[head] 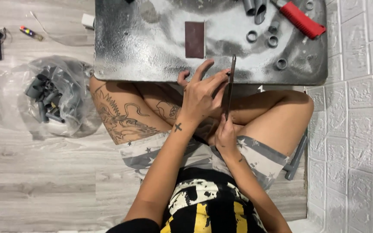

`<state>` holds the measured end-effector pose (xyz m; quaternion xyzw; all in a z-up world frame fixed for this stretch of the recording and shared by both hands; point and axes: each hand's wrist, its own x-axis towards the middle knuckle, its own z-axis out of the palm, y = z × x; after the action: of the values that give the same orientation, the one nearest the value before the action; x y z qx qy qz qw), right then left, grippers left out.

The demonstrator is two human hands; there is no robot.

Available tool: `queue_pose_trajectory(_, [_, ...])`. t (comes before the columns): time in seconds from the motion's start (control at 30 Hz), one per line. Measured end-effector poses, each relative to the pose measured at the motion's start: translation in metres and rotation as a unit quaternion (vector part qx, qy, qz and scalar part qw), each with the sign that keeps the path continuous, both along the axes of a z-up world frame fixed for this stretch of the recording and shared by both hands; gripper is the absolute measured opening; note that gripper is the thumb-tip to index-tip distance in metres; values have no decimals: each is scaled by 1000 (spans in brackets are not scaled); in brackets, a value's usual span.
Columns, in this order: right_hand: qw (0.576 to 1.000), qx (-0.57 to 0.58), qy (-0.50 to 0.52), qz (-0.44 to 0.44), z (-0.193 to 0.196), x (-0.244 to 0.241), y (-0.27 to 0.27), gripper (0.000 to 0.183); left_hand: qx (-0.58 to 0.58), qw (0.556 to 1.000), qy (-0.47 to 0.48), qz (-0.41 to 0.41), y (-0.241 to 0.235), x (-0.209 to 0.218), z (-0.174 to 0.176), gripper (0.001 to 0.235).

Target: The person sits cross-legged on the floor and uses a metal file to smooth the edges of small grey plastic rings. They hold the ring in one hand and file it against a sanding block on a small table, then inspect the ring before repeating the process.

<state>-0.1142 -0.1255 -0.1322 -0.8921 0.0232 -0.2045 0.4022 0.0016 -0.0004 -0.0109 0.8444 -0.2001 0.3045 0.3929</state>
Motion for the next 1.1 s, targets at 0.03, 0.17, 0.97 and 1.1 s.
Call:
queue_pose_trajectory(0.03, [1000, 1, 2, -1, -2, -1, -1, 32, 1, 1000, 2, -1, 0, 0, -1, 4])
queue_pose_trajectory(0.17, [999, -35, 17, -11, 6, -5, -1, 33, -3, 1000, 11, -18, 0, -1, 2, 4])
queue_pose_trajectory(0.97, [996, -4, 89, 10, 66, -29, 7, 29, -25, 997, 57, -42, 1, -6, 37, 6])
queue_pose_trajectory(1.1, [991, -5, 132, -1, 66, -48, 0, 30, -31, 997, 58, -45, -1, -5, 35, 7])
